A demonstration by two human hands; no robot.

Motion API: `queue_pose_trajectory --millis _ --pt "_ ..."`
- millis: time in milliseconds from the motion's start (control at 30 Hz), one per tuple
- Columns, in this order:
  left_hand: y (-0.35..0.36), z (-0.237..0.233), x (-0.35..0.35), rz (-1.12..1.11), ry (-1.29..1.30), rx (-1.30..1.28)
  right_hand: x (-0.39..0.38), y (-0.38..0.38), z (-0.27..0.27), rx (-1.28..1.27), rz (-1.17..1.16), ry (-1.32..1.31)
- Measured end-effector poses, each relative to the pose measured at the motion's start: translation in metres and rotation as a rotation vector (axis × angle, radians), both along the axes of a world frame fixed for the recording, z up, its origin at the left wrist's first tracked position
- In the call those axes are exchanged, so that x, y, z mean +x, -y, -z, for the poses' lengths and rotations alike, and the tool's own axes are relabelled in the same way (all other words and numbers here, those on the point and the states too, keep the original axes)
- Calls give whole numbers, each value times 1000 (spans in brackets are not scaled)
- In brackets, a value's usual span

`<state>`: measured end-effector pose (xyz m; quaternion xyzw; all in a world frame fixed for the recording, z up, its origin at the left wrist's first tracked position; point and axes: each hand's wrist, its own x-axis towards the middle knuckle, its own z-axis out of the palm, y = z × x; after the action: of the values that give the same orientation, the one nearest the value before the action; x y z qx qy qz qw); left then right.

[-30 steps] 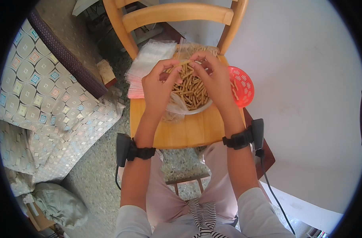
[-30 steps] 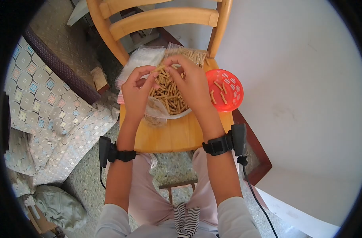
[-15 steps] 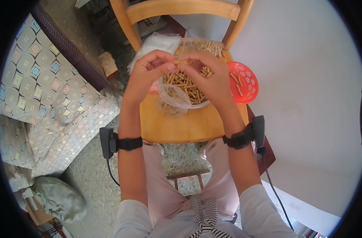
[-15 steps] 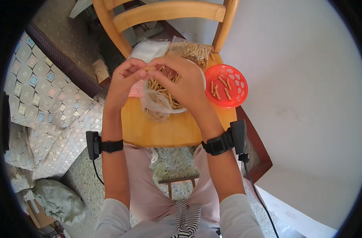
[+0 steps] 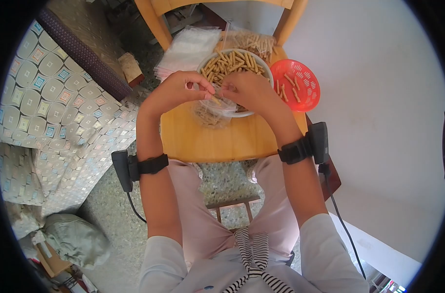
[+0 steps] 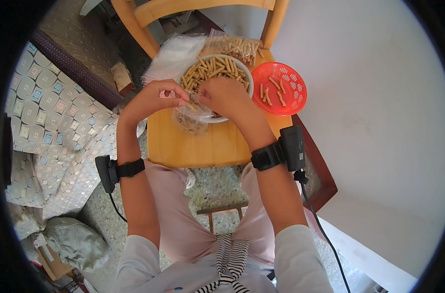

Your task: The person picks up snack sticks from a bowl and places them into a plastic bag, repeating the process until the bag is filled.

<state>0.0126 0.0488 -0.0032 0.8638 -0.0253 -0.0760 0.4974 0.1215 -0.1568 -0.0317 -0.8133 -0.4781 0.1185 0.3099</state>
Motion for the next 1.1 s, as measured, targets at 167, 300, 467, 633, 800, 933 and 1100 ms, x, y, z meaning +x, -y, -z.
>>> queue_pose_trajectory --millis 167,300,467,633,800,933,1100 --pt "9 0 1 -106 185 8 -3 2 -9 -19 1 25" --pt "11 -1 8 -260 201 69 0 3 -4 7 -33 -4" --pt "13 1 7 -224 151 37 6 6 1 -49 -28 11" --pt "6 -5 5 -193 260 64 8 5 -1 -39 -21 -82" --pt "5 17 2 -71 145 40 9 6 2 -10 -33 -59" --pt "11 19 6 -92 256 117 10 7 -4 -74 -9 -68" --pt "11 15 12 -80 221 114 9 6 -3 -8 15 -18"
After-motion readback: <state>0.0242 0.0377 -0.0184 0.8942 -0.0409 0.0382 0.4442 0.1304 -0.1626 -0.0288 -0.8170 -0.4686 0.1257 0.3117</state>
